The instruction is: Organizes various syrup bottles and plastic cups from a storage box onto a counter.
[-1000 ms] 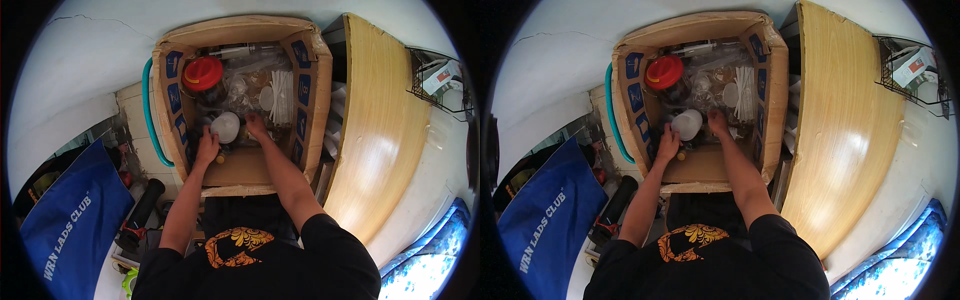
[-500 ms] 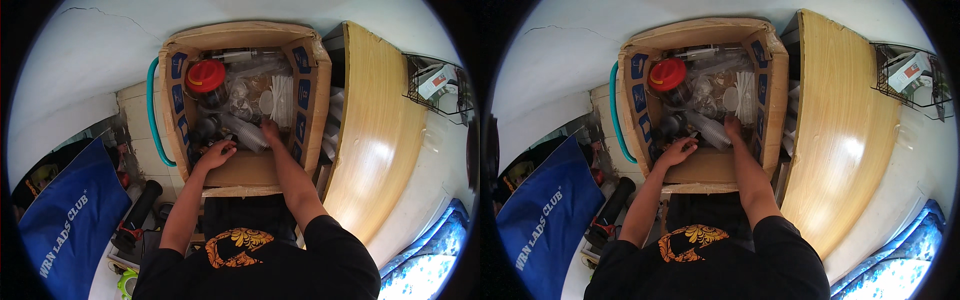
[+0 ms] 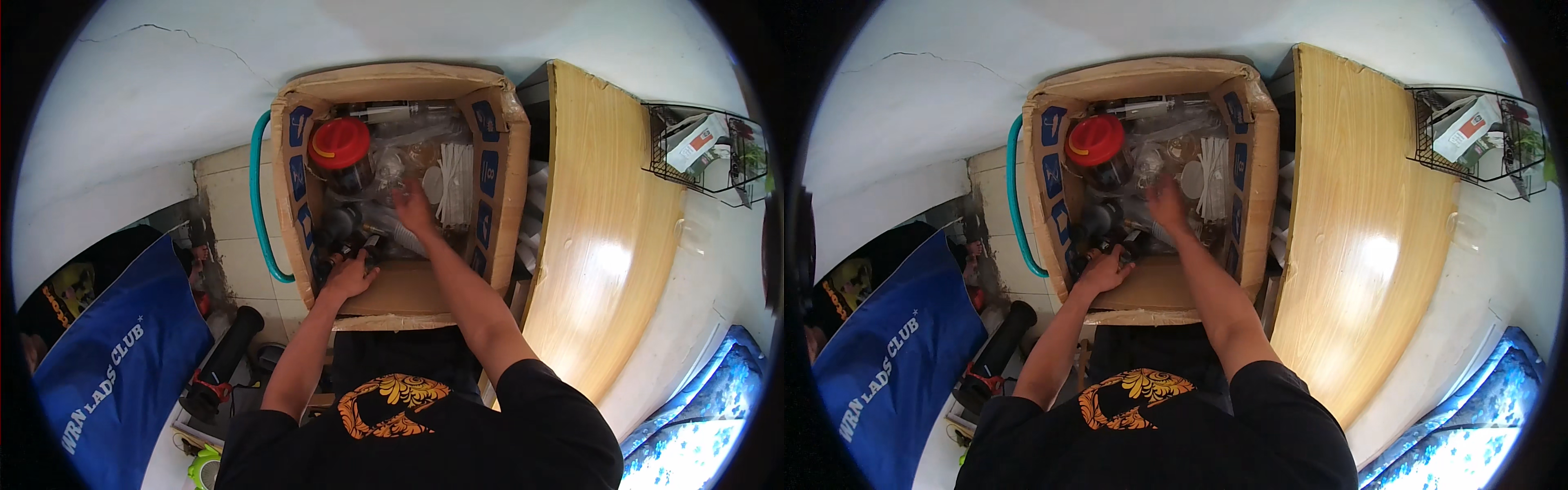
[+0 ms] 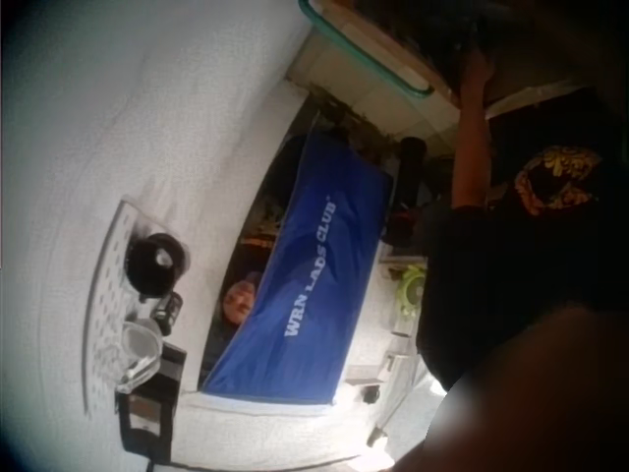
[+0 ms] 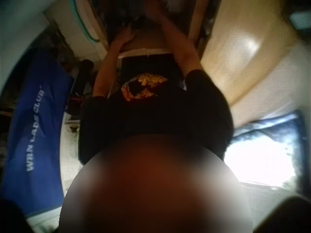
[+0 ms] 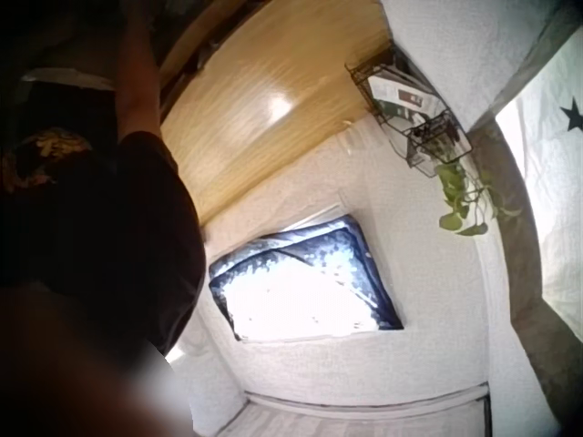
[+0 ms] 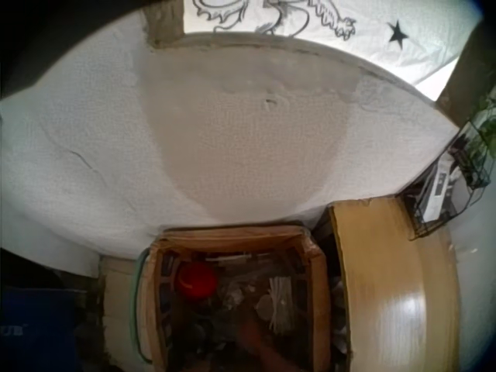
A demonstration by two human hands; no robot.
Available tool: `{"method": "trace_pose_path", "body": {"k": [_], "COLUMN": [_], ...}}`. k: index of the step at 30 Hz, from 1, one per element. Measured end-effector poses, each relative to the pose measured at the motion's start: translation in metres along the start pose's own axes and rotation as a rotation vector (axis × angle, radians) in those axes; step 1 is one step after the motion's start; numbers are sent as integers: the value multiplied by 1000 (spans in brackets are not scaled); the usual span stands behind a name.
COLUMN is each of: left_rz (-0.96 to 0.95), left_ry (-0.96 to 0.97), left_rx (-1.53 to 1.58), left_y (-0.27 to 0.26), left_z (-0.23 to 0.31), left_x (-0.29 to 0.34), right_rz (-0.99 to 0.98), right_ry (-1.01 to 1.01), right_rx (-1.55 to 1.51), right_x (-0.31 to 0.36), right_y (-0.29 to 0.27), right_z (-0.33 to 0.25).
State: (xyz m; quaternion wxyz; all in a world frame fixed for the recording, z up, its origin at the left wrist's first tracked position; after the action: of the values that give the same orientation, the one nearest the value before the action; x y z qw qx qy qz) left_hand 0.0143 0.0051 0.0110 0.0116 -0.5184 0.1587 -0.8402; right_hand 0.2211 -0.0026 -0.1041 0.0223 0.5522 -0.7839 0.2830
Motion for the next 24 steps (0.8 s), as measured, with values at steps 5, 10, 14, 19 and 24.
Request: {"method": "trace_pose_path", "body": {"k": [5,10,14,19,24], "left_rz": [26,-20,20,65,251], "left_ry": [40,73,34,0,123], "left_rx": [-23,-71,27,-50,-78], "left_y": [14,-1,1,4,0], "left_z": [-13,15,-6,4,18], "left_x": [-3,-6,10,11,22], "right_rz": [77,-98,-210,-310,-273], "right_ry": [187,605,651,761,763], "right_rx": [-92,-56,-401,-517,-991], "right_x": [-63,-106,-73,-43,-19], "right_y": [54,47,43,10,-8], "right_z": [-111,-95,-131,-91,-12]}}
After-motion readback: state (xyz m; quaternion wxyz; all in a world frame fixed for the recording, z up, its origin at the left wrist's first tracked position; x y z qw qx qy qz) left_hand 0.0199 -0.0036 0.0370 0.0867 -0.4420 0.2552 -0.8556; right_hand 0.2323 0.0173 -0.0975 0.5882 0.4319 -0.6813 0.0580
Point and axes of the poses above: each hand's wrist, its own x-axis away from the middle knuckle, its own y-axis out of the palm, z = x × y, the point moved 1 cm from there along -x, towards the middle knuckle, and after that the axes turned 8 degrees about -z, right-handed, at the moved point
